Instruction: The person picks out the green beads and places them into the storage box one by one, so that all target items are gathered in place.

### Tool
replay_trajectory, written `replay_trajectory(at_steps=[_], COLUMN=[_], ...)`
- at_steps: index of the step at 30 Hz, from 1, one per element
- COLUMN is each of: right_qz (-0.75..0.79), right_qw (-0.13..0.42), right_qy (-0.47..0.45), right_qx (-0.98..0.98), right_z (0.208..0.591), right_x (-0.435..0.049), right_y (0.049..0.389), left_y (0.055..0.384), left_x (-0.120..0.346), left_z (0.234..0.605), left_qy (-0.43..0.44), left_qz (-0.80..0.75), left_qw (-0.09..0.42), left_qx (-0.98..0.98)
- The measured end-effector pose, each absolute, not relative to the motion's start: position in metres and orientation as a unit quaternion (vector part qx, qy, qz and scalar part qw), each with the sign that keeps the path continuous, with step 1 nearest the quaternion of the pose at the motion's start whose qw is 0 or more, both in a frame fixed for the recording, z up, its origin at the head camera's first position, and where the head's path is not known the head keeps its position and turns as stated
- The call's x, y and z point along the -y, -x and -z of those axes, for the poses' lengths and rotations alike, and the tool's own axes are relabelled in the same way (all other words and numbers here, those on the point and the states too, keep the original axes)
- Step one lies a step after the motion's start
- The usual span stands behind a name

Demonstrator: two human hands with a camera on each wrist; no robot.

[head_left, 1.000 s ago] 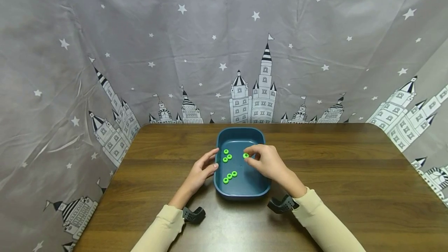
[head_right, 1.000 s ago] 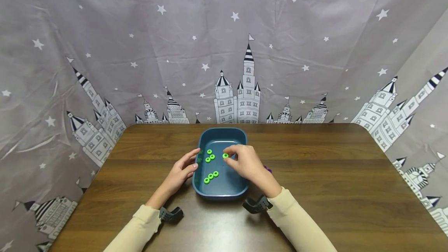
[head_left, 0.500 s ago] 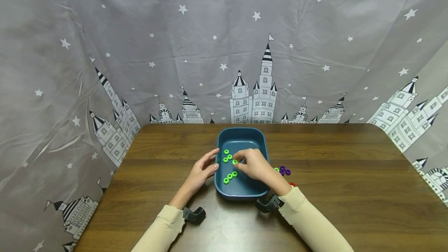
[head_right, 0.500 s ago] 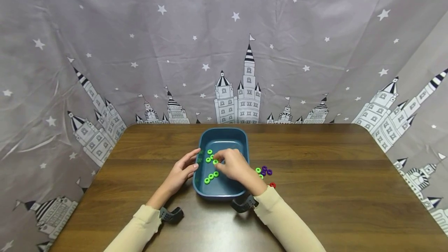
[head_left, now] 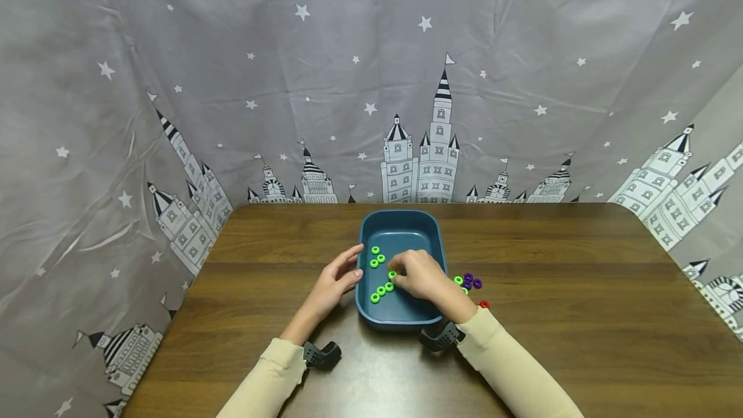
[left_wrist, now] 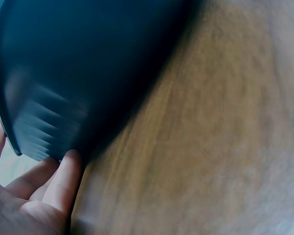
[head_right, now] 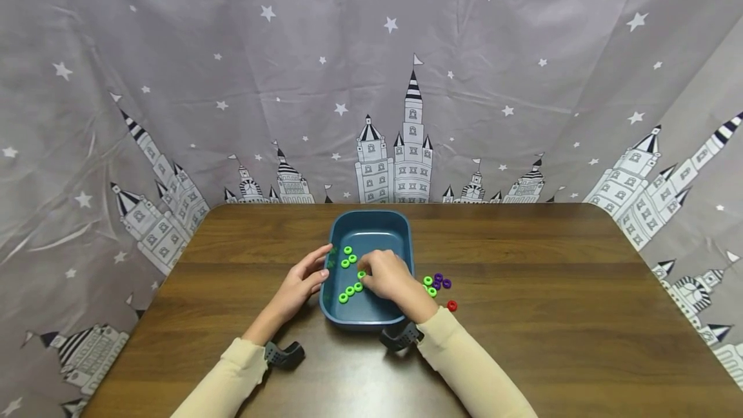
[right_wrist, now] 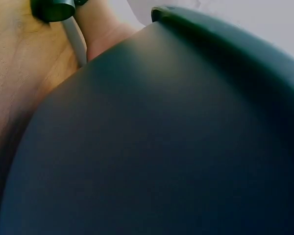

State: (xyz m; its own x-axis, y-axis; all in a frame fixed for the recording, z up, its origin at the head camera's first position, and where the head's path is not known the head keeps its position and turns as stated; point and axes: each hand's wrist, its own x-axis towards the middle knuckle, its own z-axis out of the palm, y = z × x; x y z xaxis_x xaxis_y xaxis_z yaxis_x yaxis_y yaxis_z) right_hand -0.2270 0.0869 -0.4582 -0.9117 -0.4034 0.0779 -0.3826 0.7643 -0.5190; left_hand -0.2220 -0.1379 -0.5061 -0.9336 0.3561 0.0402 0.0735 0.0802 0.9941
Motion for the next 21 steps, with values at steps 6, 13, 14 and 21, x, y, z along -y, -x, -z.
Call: replay_trajectory(at_steps=[6, 13, 14, 21], right_qz=[0.259, 0.247, 0.247, 0.256], right_qw=[0.052, 0.062, 0.064, 0.078], right_qy=[0.189, 0.177, 0.176, 0.191], right_qx=[-0.946, -0.951, -0.951, -0.944], right_z=[0.4588, 0.4582, 0.4583, 0.4585], right_x=[-0.086, -0.0855, -0.0855, -0.0861], right_y=[0.2271, 0.2257, 0.2255, 0.2241], left_y=[0.2213, 0.221, 0.2211, 0.2213], left_x=[0.1382, 0.1379, 0.1378, 0.1376], left_z=[0.5068, 0.5066, 0.5065, 0.5057], left_qy=[-0.154, -0.156, -0.155, -0.155], left_qz=[-0.668, -0.67, -0.67, -0.669], left_qw=[0.104, 0.103, 0.104, 0.107], left_qx=[-0.721, -0.719, -0.718, -0.719])
